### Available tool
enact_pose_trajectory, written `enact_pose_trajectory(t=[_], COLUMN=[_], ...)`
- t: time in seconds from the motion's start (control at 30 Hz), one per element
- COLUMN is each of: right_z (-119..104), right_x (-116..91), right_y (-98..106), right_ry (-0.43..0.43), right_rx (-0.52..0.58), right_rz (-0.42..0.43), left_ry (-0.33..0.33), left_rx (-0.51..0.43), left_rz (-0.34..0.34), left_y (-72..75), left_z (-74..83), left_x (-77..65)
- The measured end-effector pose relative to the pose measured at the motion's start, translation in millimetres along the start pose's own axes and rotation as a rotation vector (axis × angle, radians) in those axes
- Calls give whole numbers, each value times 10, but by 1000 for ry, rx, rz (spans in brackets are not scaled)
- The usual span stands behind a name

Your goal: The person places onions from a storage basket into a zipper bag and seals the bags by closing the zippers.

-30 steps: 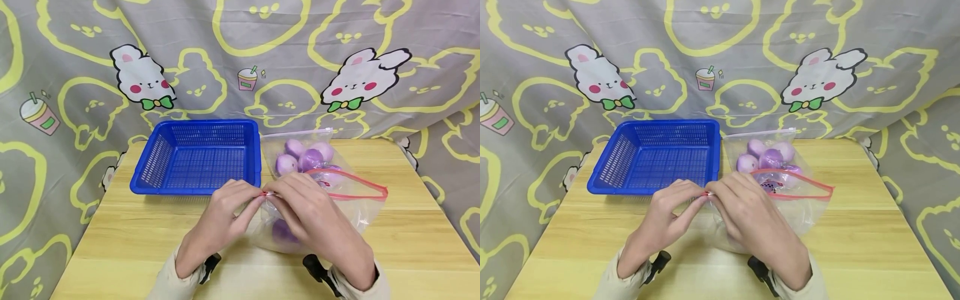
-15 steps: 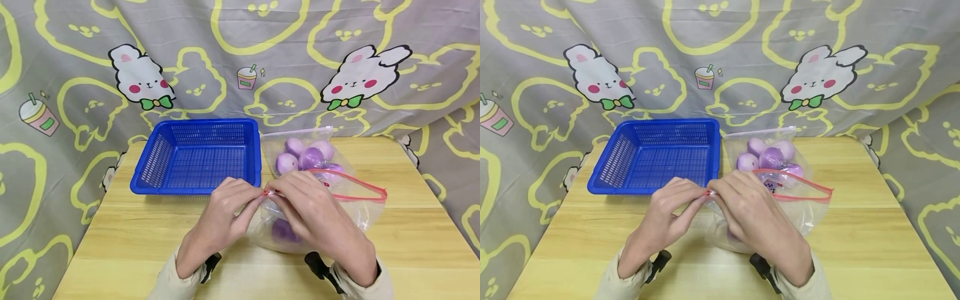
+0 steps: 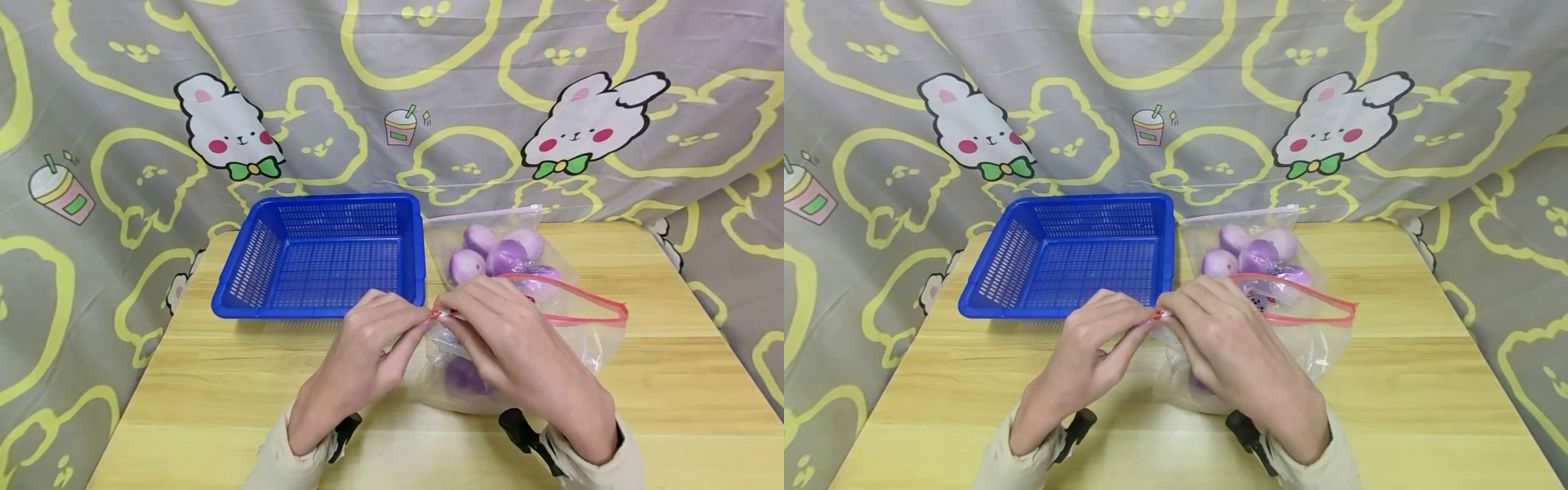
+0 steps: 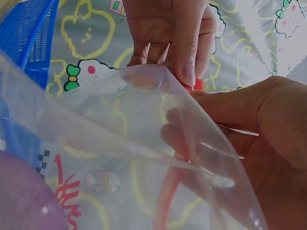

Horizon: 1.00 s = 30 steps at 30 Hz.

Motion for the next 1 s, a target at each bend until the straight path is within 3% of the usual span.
enact_pose_trajectory(t=[1.0], right_z=[42], right_x=[-2], right_y=[4], right_ry=[-3], right_rx=[-13], right_rz=[-15], left_ry=[-9], left_rx=[9], left_rz=[10], left_y=[33], left_z=[11], left_x=[-2])
Point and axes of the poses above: each hand's wrist, its own x-axis towards the middle knuckle, its own y-axis out of the back of the hand, z = x × y, the point moved 8 cm from there along x, towards the middle knuckle, and after that the axes turned 4 degrees about -y, right-handed, at the moved point
